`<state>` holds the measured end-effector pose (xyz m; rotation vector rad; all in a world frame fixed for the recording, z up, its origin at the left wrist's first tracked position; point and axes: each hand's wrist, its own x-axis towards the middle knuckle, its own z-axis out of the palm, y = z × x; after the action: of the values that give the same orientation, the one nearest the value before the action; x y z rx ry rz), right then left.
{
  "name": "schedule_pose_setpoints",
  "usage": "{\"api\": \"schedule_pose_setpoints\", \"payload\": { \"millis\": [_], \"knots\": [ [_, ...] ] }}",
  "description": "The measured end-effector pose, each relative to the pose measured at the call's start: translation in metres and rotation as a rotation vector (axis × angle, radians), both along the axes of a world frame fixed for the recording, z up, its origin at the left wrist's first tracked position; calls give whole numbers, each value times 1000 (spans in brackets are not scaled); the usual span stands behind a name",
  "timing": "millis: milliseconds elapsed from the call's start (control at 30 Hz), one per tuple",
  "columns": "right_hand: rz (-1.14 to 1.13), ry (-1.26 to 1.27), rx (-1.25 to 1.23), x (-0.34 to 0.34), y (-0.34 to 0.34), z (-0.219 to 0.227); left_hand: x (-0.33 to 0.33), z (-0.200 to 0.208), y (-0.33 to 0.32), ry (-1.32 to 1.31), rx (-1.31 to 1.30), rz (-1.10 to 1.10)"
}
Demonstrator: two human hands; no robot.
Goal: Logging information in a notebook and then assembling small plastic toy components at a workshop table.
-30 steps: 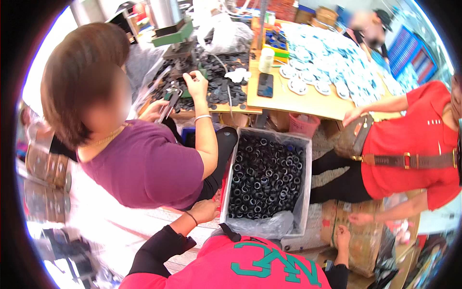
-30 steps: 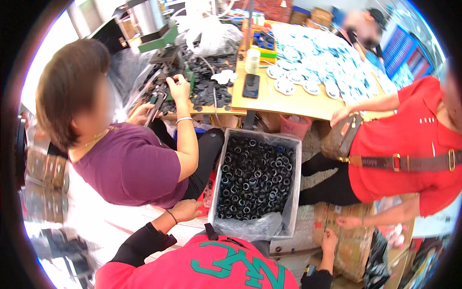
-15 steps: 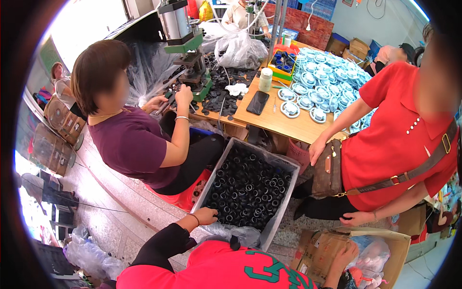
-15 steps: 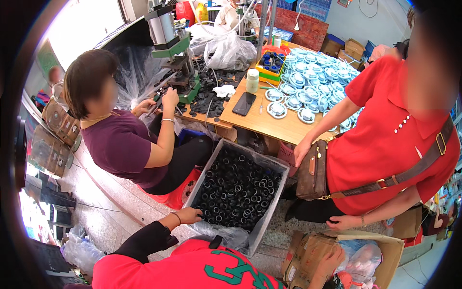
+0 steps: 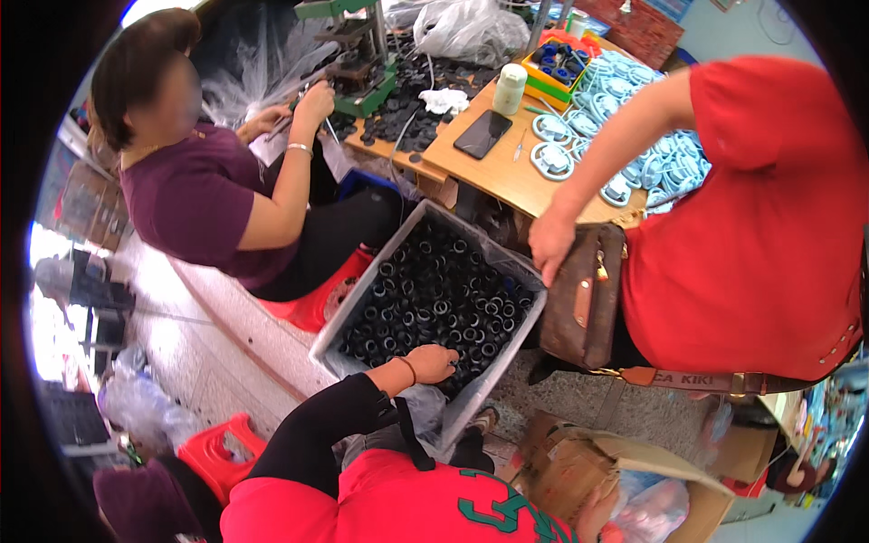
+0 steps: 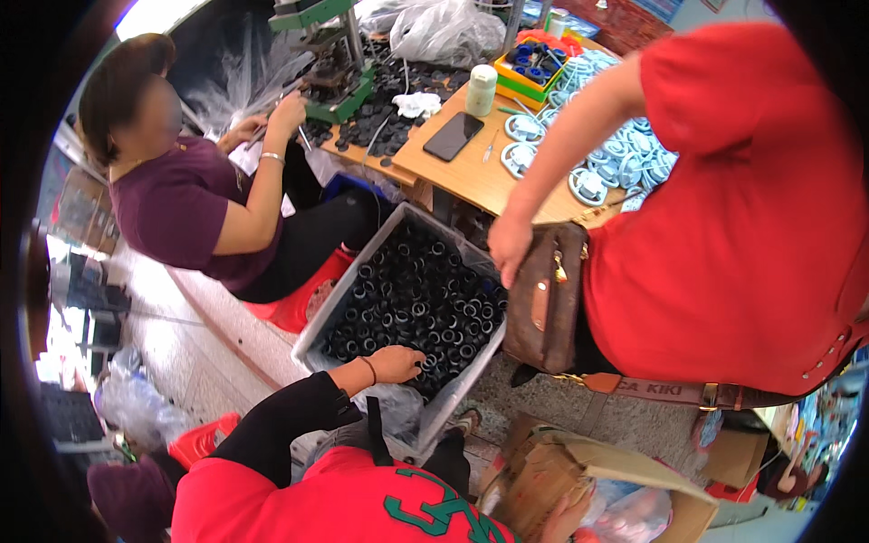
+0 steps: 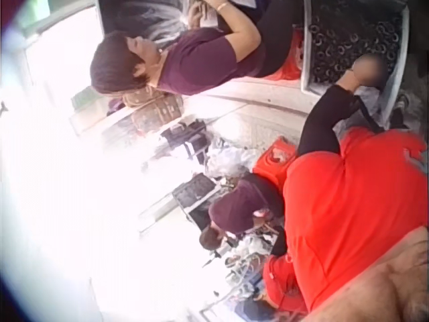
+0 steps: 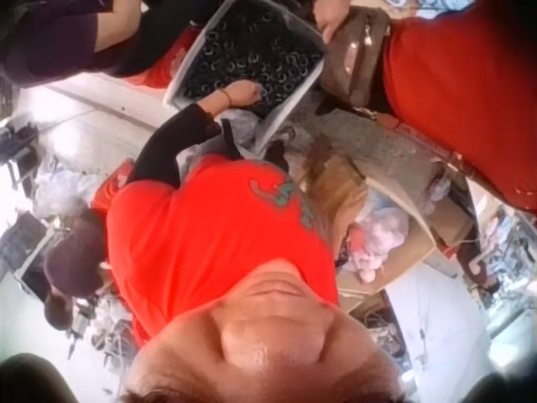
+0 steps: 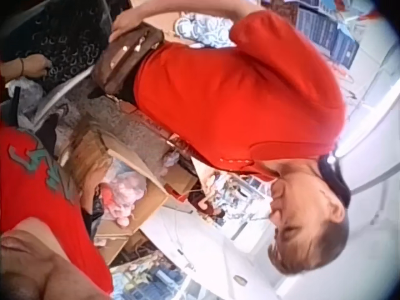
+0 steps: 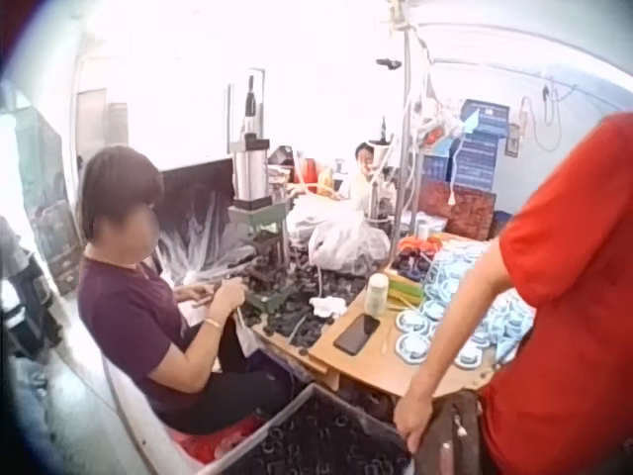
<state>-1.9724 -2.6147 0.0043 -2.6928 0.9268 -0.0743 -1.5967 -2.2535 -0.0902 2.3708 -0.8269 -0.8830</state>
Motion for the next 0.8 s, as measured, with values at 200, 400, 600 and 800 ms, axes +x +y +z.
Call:
{"api": "schedule_pose_setpoints", "payload": {
  "millis": [200,400,600,800],
  "knots": [
    [129,-84,418,19,-11,17,-62,1,-65,112,206,-104],
    [248,19,543,33,-34,26,-93,23,-104,134,303,-118],
    [269,29,596,33,-45,30,-82,51,-114,77,305,-90],
    [294,78,582,32,-48,42,-74,79,-98,-15,192,-28]
  ]
}}
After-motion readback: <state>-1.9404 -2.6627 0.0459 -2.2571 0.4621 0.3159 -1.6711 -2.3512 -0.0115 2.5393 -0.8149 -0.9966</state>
